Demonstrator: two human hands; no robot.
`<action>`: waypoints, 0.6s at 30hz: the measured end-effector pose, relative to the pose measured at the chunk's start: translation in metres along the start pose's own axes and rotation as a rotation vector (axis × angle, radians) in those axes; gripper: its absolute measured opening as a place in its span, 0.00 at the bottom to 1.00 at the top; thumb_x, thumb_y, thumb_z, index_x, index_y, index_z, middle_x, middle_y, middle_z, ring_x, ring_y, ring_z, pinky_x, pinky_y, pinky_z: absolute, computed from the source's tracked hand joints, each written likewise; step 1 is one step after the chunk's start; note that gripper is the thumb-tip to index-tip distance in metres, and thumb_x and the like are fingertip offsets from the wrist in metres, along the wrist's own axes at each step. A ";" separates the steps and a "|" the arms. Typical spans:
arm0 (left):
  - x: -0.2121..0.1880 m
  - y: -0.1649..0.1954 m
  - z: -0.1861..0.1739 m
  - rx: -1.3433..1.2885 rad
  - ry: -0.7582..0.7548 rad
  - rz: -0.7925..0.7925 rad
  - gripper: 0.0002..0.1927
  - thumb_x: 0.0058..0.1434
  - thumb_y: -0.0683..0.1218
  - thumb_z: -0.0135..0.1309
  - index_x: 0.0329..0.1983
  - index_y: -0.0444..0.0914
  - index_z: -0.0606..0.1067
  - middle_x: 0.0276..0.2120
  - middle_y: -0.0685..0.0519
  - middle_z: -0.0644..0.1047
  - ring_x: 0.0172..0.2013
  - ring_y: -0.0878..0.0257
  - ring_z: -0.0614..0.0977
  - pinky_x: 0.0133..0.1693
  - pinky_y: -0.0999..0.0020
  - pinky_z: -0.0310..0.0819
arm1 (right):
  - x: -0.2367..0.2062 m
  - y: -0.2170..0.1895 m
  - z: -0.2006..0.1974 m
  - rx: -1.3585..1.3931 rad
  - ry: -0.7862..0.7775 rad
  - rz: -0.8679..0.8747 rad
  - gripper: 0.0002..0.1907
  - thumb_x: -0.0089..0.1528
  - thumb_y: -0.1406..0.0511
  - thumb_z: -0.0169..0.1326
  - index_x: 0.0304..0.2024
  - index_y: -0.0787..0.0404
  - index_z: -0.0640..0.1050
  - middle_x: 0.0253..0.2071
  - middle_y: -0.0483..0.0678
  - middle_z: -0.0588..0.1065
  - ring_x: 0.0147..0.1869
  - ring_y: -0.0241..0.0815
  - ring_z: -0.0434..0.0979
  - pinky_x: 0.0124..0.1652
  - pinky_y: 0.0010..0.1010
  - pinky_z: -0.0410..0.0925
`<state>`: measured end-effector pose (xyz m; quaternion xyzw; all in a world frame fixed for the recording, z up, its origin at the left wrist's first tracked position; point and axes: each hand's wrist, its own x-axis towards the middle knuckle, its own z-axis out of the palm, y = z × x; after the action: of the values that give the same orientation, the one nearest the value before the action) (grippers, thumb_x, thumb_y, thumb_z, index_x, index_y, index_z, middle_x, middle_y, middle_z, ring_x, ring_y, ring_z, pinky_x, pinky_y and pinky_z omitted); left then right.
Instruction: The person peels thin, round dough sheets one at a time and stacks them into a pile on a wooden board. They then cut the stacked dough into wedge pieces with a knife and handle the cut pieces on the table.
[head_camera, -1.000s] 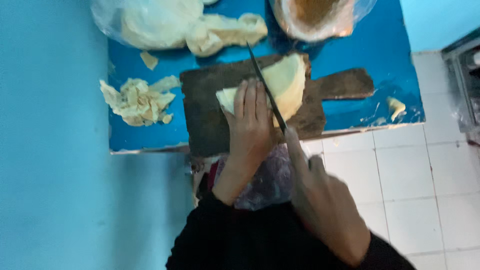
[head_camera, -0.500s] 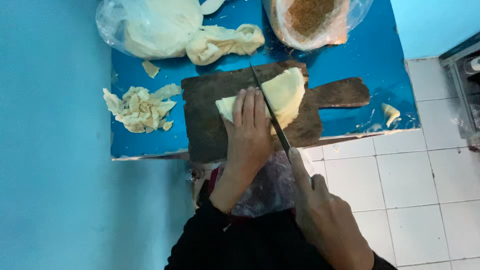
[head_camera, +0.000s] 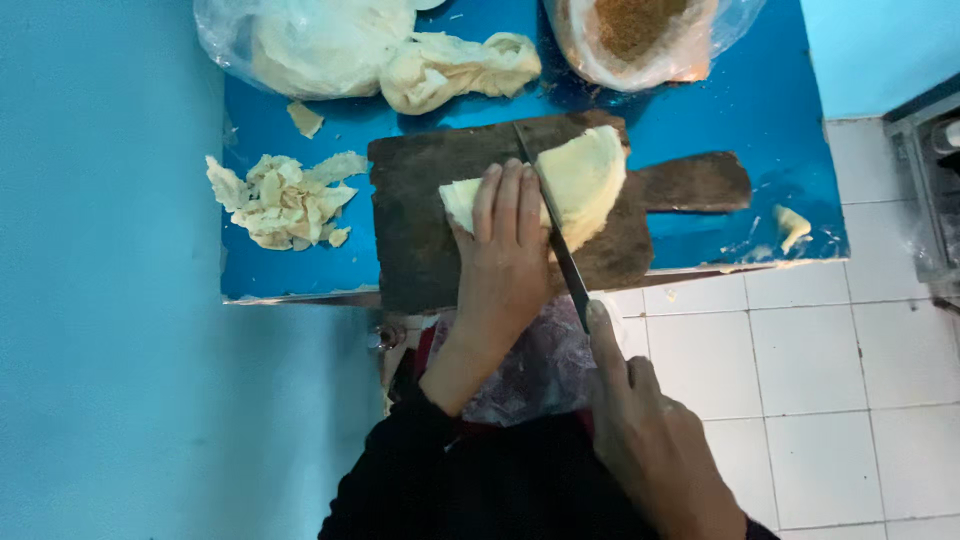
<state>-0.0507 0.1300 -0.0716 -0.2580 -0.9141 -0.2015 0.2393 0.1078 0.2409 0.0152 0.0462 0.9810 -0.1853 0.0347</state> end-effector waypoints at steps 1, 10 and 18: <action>-0.001 -0.001 0.001 -0.017 -0.022 -0.015 0.31 0.68 0.46 0.53 0.71 0.32 0.63 0.70 0.43 0.63 0.73 0.48 0.59 0.62 0.29 0.61 | 0.002 0.002 0.006 -0.017 -0.018 0.011 0.45 0.57 0.70 0.52 0.76 0.56 0.54 0.30 0.59 0.73 0.23 0.59 0.77 0.22 0.45 0.71; 0.007 -0.010 0.004 -0.048 0.000 -0.033 0.32 0.68 0.47 0.52 0.73 0.33 0.61 0.72 0.45 0.62 0.74 0.47 0.58 0.65 0.27 0.59 | 0.059 -0.001 0.006 -0.011 0.113 -0.178 0.43 0.58 0.70 0.54 0.74 0.63 0.53 0.32 0.63 0.73 0.24 0.60 0.77 0.20 0.44 0.70; 0.007 -0.011 0.008 -0.036 -0.018 -0.054 0.32 0.71 0.48 0.53 0.75 0.35 0.58 0.73 0.46 0.60 0.75 0.49 0.57 0.64 0.25 0.60 | 0.051 0.009 0.010 -0.028 0.023 -0.071 0.43 0.60 0.69 0.54 0.76 0.56 0.55 0.28 0.60 0.74 0.23 0.61 0.76 0.21 0.47 0.70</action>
<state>-0.0653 0.1280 -0.0773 -0.2393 -0.9190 -0.2222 0.2210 0.0583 0.2494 -0.0012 0.0131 0.9848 -0.1721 0.0175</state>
